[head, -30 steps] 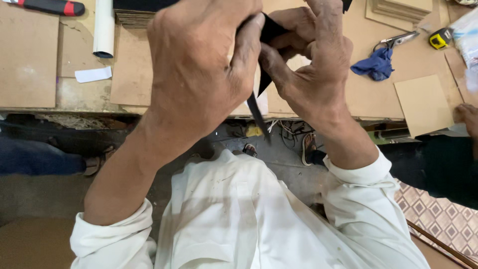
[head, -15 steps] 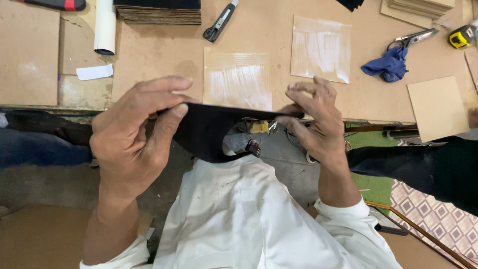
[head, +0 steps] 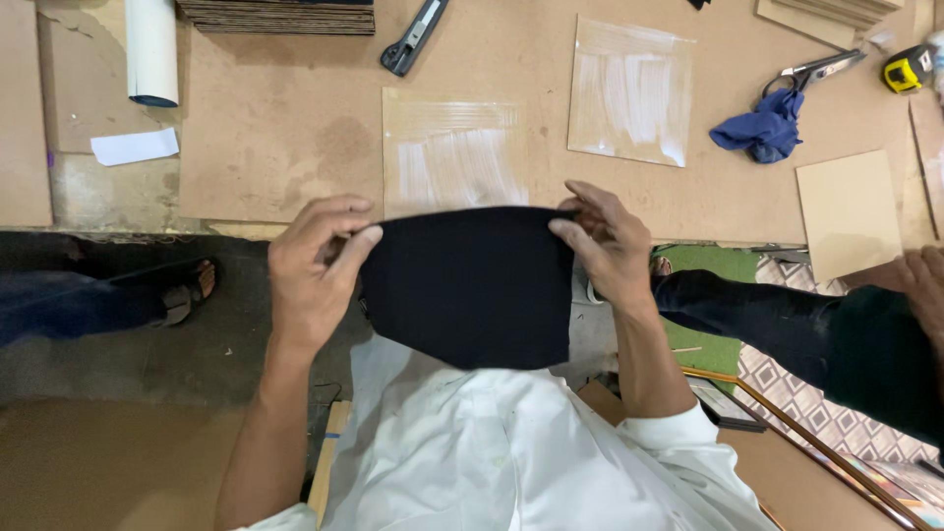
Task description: The person trims black felt squares with a utility knife, then applies glue to cardboard pieces and adheres the felt to them. They handle multiple felt squares and cardboard pieces, stacking finished units on the table.
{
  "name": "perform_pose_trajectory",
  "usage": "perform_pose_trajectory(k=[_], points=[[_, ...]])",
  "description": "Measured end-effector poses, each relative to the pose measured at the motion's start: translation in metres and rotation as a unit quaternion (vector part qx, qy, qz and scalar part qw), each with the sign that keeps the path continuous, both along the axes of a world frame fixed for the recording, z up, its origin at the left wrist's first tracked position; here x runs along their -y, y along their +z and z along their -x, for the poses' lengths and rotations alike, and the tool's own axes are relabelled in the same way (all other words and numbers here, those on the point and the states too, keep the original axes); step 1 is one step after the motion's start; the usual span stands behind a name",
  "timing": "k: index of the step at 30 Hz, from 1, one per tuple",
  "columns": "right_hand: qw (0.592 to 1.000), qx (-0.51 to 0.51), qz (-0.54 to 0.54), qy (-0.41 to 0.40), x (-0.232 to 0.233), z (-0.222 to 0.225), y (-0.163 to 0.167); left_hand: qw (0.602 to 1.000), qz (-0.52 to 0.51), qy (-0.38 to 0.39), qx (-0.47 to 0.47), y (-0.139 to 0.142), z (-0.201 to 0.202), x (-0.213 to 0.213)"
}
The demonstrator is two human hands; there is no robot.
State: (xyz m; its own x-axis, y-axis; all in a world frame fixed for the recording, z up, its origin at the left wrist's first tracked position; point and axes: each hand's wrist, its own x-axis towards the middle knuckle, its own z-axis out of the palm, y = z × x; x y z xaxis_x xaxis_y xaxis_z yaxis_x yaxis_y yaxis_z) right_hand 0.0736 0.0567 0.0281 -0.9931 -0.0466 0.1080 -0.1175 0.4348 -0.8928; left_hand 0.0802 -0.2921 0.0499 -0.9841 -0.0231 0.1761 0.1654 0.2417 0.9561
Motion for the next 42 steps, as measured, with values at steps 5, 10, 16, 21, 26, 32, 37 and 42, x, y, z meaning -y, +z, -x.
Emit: perform_pose_trajectory(k=[5,10,16,21,26,32,37,42], points=[[0.999,0.014,0.040,-0.027,0.004,0.067,-0.051,1.000,-0.027,0.004,0.011,-0.052,0.067,-0.016],[0.997,-0.001,0.078,-0.028,0.005,0.109,-0.079,0.997,0.074,0.036,0.008,-0.078,0.118,-0.027],[0.998,-0.012,-0.007,-0.056,0.007,0.139,-0.094,0.985,0.158,0.067,0.029,-0.095,0.154,-0.031],[0.996,-0.020,-0.064,-0.061,0.008,0.159,-0.096,0.977,0.194,0.088,0.025,-0.105,0.176,-0.035],[0.996,0.006,-0.040,-0.081,0.013,0.176,-0.101,0.967,0.223,0.108,0.054,-0.113,0.197,-0.039],[0.995,0.001,-0.060,-0.083,0.014,0.186,-0.112,0.956,0.257,0.120,0.076,-0.122,0.208,-0.041],[0.994,0.002,-0.066,-0.088,0.014,0.189,-0.114,0.958,0.245,0.122,0.084,-0.127,0.212,-0.037],[0.990,0.017,-0.094,-0.107,0.015,0.192,-0.112,0.950,0.269,0.139,0.082,-0.130,0.216,-0.037]])
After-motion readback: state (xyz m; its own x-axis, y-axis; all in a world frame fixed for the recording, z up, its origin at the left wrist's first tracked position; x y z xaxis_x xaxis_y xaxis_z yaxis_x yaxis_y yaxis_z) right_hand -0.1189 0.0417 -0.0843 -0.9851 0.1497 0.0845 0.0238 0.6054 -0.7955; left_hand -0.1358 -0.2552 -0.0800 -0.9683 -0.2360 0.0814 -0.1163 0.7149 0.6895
